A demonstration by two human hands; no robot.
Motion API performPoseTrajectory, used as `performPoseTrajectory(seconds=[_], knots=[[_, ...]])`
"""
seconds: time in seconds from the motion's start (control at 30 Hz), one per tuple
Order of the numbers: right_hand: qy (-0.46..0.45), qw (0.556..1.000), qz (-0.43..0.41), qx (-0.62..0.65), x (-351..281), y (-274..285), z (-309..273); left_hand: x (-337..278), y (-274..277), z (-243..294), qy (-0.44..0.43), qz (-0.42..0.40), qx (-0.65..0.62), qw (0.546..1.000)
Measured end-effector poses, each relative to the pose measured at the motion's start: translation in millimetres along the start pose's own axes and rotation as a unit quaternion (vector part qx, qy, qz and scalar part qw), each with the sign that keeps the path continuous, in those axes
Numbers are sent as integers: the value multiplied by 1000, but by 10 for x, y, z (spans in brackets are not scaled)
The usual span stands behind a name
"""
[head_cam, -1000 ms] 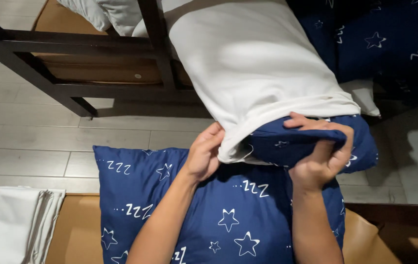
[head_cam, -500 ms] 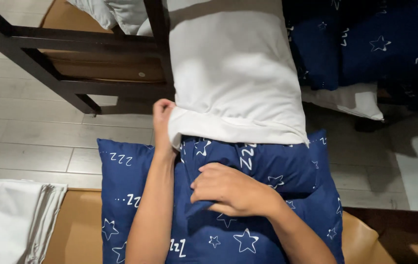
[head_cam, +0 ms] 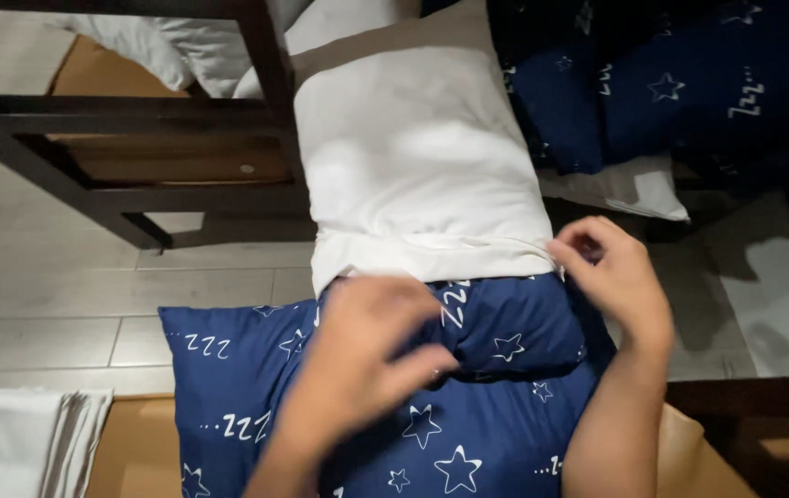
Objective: The person places a white pillow onto a blue pillowcase with star patterns. They then insert their hands into the pillowcase and pull the fabric over the pillow, adjusting the corners and smoothing the surface until the pillow is fully enclosed.
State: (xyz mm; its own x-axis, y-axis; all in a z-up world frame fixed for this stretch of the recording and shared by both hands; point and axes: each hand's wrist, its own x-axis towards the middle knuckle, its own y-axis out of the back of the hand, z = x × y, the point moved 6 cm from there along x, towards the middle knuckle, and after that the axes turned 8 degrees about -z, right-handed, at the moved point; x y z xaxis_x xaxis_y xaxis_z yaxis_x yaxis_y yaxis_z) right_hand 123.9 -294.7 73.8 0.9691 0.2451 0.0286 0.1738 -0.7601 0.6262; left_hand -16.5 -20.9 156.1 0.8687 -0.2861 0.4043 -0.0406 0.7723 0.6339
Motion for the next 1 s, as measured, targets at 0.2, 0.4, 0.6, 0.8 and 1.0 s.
performPoseTrajectory(seconds=[0.2, 0.4, 0.6, 0.8, 1.0], knots=[[-30, 975, -147, 166, 203, -216, 901, -70, -1160, 337, -89, -101, 105, 985], [23, 949, -202, 239, 190, -347, 681, 7, -1431, 41, -26, 59, 272, 960], [72, 953, -141, 260, 148, -458, 113, 15, -1150, -398, -40, 153, 185, 970], [103, 967, -52, 228, -9, -488, -49, -30, -883, -494, -27, 216, 139, 966], [65, 969, -73, 225, -8, -484, -176, -12, -788, -464, -29, 239, 122, 963]])
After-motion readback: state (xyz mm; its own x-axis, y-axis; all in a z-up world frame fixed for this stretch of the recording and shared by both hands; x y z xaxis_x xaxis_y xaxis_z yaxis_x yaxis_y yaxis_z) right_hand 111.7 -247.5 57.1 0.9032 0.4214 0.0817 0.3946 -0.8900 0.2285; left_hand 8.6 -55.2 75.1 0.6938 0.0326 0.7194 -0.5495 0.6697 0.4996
